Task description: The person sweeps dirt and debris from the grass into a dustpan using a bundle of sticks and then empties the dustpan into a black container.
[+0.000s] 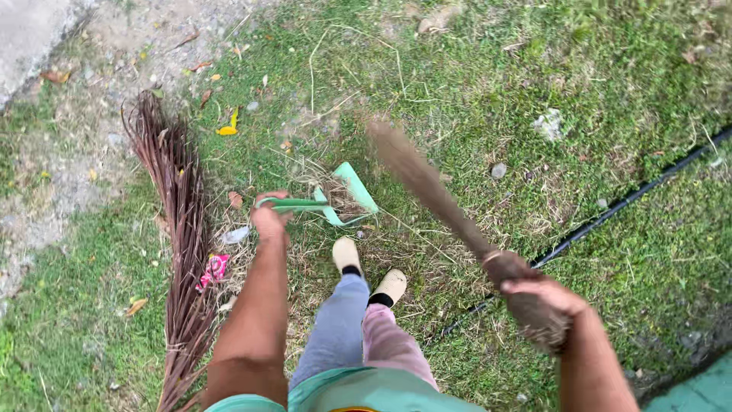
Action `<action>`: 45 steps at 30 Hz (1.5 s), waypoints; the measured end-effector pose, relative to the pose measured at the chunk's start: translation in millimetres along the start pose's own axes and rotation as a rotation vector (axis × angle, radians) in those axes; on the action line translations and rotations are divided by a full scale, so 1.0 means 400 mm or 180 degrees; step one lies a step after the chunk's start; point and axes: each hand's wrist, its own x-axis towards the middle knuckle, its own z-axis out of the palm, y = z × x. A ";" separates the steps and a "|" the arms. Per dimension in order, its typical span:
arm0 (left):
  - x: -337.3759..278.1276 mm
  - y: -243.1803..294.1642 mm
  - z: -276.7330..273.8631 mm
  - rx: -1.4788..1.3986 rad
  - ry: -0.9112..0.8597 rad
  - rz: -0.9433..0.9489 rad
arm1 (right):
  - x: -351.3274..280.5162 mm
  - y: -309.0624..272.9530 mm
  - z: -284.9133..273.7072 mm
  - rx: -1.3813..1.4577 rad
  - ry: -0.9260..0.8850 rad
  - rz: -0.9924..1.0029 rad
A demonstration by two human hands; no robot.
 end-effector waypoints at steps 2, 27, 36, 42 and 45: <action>-0.010 0.069 -0.036 0.0326 0.0304 0.0079 | 0.014 -0.071 -0.083 0.0100 0.0255 -0.0578; 0.326 0.172 -0.038 0.0077 0.0860 -0.0381 | 0.354 -0.778 0.097 -0.0384 0.0588 -0.0183; 0.372 0.135 -0.041 0.0163 0.0853 -0.0290 | 0.339 -0.747 0.359 -0.1179 -0.1302 0.0329; 0.325 0.131 -0.022 0.0365 0.0811 -0.0181 | 0.183 -0.891 0.092 -0.1332 -0.0352 0.0136; 0.314 0.117 -0.028 0.0041 0.0865 -0.0290 | 0.298 -0.992 0.096 -0.1277 0.0084 -0.0163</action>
